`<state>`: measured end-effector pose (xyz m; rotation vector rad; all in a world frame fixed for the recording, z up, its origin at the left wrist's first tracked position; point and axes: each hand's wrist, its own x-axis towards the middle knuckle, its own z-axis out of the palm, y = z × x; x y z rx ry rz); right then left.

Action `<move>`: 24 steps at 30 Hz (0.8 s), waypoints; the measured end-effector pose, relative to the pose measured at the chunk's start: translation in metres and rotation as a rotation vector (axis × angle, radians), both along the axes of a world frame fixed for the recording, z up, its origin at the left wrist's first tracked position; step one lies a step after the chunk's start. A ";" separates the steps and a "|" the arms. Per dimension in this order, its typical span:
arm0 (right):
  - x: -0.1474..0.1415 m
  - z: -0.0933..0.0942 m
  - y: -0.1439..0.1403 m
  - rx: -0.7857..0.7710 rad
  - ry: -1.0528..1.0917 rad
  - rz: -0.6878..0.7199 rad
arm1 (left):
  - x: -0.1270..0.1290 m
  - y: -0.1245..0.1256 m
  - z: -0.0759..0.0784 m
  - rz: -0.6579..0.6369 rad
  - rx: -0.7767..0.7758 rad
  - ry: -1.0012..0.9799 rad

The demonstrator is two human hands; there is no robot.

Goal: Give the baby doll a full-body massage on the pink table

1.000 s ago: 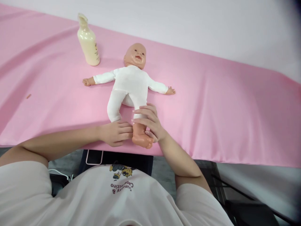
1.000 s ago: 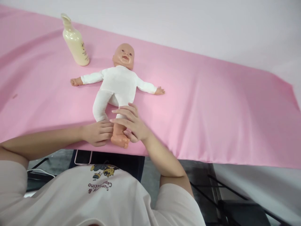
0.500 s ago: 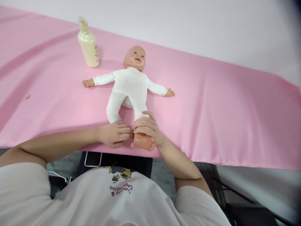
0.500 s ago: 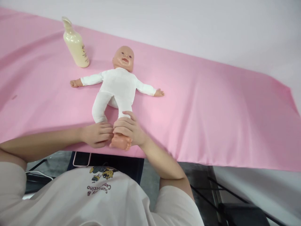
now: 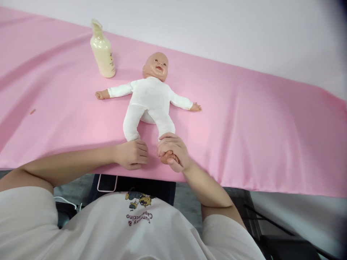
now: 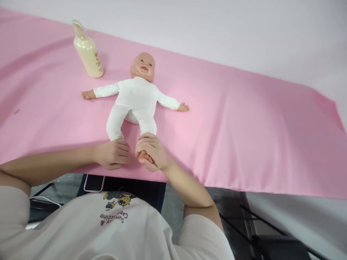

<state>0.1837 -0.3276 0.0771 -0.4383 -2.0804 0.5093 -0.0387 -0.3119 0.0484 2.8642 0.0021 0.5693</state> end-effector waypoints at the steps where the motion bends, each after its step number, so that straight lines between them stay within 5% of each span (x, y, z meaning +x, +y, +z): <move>1: 0.000 0.000 0.000 0.009 0.006 0.025 | 0.000 0.000 0.000 -0.005 0.000 -0.003; 12: -0.015 -0.021 -0.002 0.125 -0.247 0.234 | -0.001 -0.012 -0.003 -0.029 -0.136 -0.059; 18: -0.018 -0.030 -0.001 0.005 -0.303 0.288 | -0.004 -0.013 0.000 -0.037 -0.559 0.029; 24: -0.020 -0.027 0.000 -0.156 -0.263 0.167 | -0.008 -0.006 0.009 -0.075 -0.917 -0.100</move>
